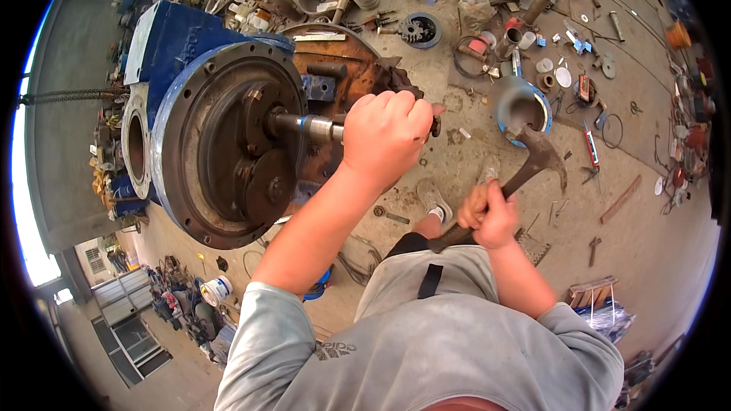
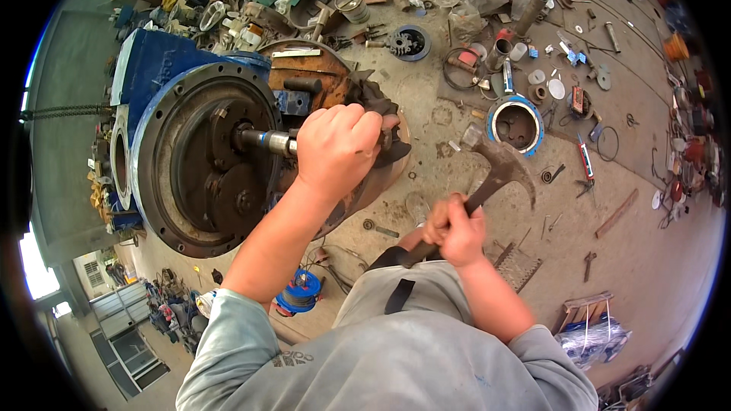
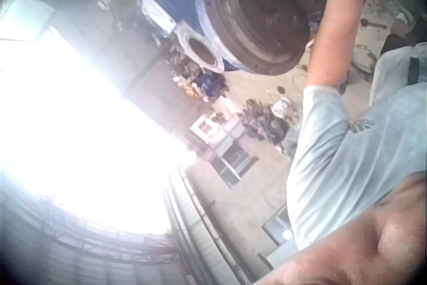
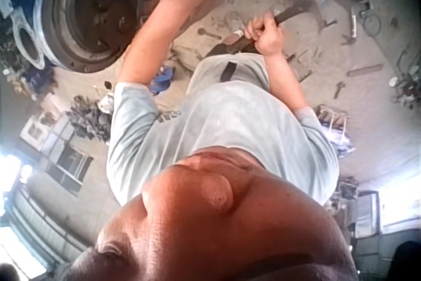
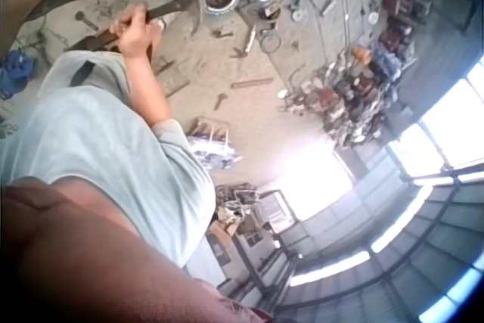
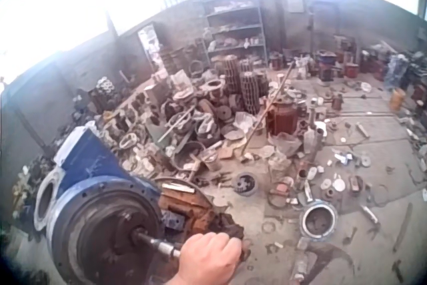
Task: The person uses a hammer and chisel to remove a metal component from a large blue motor assembly. After removal, they sand the exposed shaft with sandpaper, then walk to a sink to wash their hands.
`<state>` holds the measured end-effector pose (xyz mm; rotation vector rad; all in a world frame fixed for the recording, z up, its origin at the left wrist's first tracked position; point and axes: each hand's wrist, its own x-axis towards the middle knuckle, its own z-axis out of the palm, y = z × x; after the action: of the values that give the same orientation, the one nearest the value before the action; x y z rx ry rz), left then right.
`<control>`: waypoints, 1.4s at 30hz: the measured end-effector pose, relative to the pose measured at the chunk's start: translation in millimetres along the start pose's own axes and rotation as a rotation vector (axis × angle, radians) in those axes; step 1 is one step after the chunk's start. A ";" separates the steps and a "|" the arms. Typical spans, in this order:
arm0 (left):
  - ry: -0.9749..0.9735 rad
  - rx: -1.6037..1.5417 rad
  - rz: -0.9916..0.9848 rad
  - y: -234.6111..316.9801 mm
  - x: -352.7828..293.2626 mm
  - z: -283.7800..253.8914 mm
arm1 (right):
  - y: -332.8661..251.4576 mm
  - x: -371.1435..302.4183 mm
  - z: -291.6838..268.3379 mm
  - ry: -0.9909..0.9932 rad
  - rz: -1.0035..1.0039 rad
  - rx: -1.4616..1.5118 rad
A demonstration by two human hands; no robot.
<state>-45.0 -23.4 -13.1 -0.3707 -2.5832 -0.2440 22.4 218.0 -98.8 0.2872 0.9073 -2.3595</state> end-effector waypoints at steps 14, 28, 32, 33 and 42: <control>-0.034 0.069 -0.009 2.2 1.1 3.6 | 22.3 1.9 39.3 0.043 0.017 -0.241; -0.062 0.045 -0.022 3.7 -2.5 3.3 | 2.9 -4.1 40.1 0.054 0.253 -0.260; -0.072 0.036 -0.017 2.7 -1.5 1.9 | -28.4 2.3 33.4 0.145 -0.250 0.285; -0.079 0.028 -0.011 4.2 0.2 2.3 | -17.4 2.2 30.2 0.058 -0.246 0.263; -0.110 0.029 -0.028 6.5 -4.4 1.0 | -33.8 -5.0 18.6 0.012 -0.144 0.169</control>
<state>-39.8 -17.9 -15.6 -0.3467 -2.6982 -0.2016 6.4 227.9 -64.7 0.3119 0.7578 -2.5756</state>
